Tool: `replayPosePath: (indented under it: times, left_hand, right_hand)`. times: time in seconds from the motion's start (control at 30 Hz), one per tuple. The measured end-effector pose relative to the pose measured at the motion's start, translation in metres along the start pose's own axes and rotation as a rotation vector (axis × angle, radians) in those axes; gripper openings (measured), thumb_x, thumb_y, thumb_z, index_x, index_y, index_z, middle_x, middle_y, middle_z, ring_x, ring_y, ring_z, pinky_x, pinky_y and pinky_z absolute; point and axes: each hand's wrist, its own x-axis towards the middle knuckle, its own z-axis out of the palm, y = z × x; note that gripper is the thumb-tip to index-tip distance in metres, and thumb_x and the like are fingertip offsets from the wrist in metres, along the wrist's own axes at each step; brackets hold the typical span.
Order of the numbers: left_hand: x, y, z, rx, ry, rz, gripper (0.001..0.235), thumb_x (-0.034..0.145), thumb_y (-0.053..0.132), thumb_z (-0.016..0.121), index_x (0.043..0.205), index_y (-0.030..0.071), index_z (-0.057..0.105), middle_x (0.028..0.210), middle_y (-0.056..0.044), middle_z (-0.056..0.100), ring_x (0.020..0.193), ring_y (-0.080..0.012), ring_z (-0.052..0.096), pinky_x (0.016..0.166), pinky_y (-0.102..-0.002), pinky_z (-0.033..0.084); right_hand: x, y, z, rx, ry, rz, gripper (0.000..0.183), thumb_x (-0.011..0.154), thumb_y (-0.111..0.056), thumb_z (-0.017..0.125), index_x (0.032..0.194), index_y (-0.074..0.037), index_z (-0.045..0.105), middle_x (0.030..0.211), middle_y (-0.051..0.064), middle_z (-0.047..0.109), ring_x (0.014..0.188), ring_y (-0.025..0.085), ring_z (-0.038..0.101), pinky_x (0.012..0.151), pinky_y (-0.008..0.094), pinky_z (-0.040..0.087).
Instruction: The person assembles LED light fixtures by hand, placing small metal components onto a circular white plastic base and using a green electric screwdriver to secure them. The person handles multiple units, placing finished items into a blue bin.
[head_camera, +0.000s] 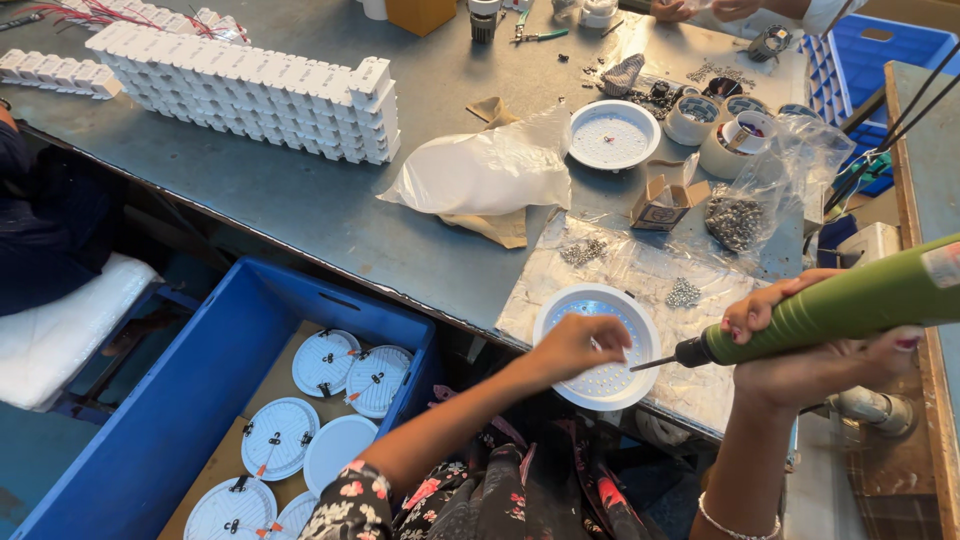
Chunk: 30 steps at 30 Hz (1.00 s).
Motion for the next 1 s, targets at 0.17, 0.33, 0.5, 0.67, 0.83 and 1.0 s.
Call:
replayPosePath:
  times: [0.17, 0.33, 0.5, 0.67, 0.83, 1.0]
  left_hand:
    - [-0.024, 0.025, 0.009, -0.119, -0.035, -0.034, 0.026, 0.091, 0.010, 0.074, 0.115, 0.004, 0.065, 0.095, -0.007, 0.079, 0.092, -0.0153, 0.077, 0.081, -0.029, 0.060]
    - [-0.027, 0.037, 0.006, -0.062, -0.048, -0.006, 0.028, 0.092, 0.010, 0.074, 0.118, 0.005, 0.064, 0.098, -0.006, 0.079, 0.093, -0.0163, 0.077, 0.085, -0.028, 0.061]
    - [-0.032, 0.041, 0.005, -0.051, -0.029, -0.017, 0.028, 0.091, 0.009, 0.074, 0.117, 0.005, 0.065, 0.097, -0.007, 0.080, 0.093, -0.0175, 0.077, 0.085, -0.029, 0.060]
    - [-0.033, 0.040, 0.007, -0.093, -0.017, -0.037, 0.028, 0.092, 0.009, 0.073, 0.118, 0.006, 0.064, 0.098, -0.006, 0.079, 0.095, -0.0163, 0.077, 0.089, -0.028, 0.061]
    - [-0.034, 0.038, 0.007, -0.095, -0.010, -0.050, 0.029, 0.091, 0.008, 0.073, 0.119, 0.006, 0.064, 0.098, -0.006, 0.080, 0.094, -0.0162, 0.077, 0.087, -0.029, 0.061]
    - [-0.034, 0.043, 0.004, -0.020, -0.022, -0.022, 0.030, 0.090, 0.012, 0.076, 0.118, 0.008, 0.065, 0.095, -0.005, 0.080, 0.088, -0.0165, 0.077, 0.082, -0.030, 0.059]
  right_hand:
    - [-0.005, -0.008, 0.001, -0.022, -0.026, -0.011, 0.091, 0.088, -0.084, 0.039, 0.111, 0.004, 0.053, 0.083, 0.013, 0.050, 0.062, 0.026, 0.052, 0.055, 0.039, 0.045]
    - [-0.008, -0.011, 0.003, -0.002, -0.030, -0.017, 0.091, 0.086, -0.084, 0.042, 0.111, 0.004, 0.053, 0.085, 0.014, 0.052, 0.063, 0.026, 0.053, 0.055, 0.040, 0.046]
    - [-0.014, -0.014, 0.005, -0.063, -0.006, -0.032, 0.091, 0.086, -0.085, 0.045, 0.109, 0.003, 0.054, 0.084, 0.013, 0.052, 0.063, 0.025, 0.053, 0.054, 0.039, 0.046]
    - [-0.014, -0.015, 0.005, -0.032, 0.005, -0.016, 0.091, 0.086, -0.084, 0.045, 0.111, 0.003, 0.055, 0.084, 0.014, 0.053, 0.063, 0.025, 0.053, 0.054, 0.038, 0.045]
    - [-0.014, -0.015, 0.002, 0.007, 0.008, -0.005, 0.091, 0.085, -0.084, 0.044, 0.110, 0.003, 0.054, 0.084, 0.015, 0.053, 0.063, 0.025, 0.053, 0.053, 0.038, 0.044]
    - [-0.016, -0.015, 0.004, 0.003, 0.008, -0.004, 0.092, 0.087, -0.086, 0.044, 0.109, 0.003, 0.053, 0.085, 0.015, 0.053, 0.063, 0.025, 0.053, 0.052, 0.037, 0.045]
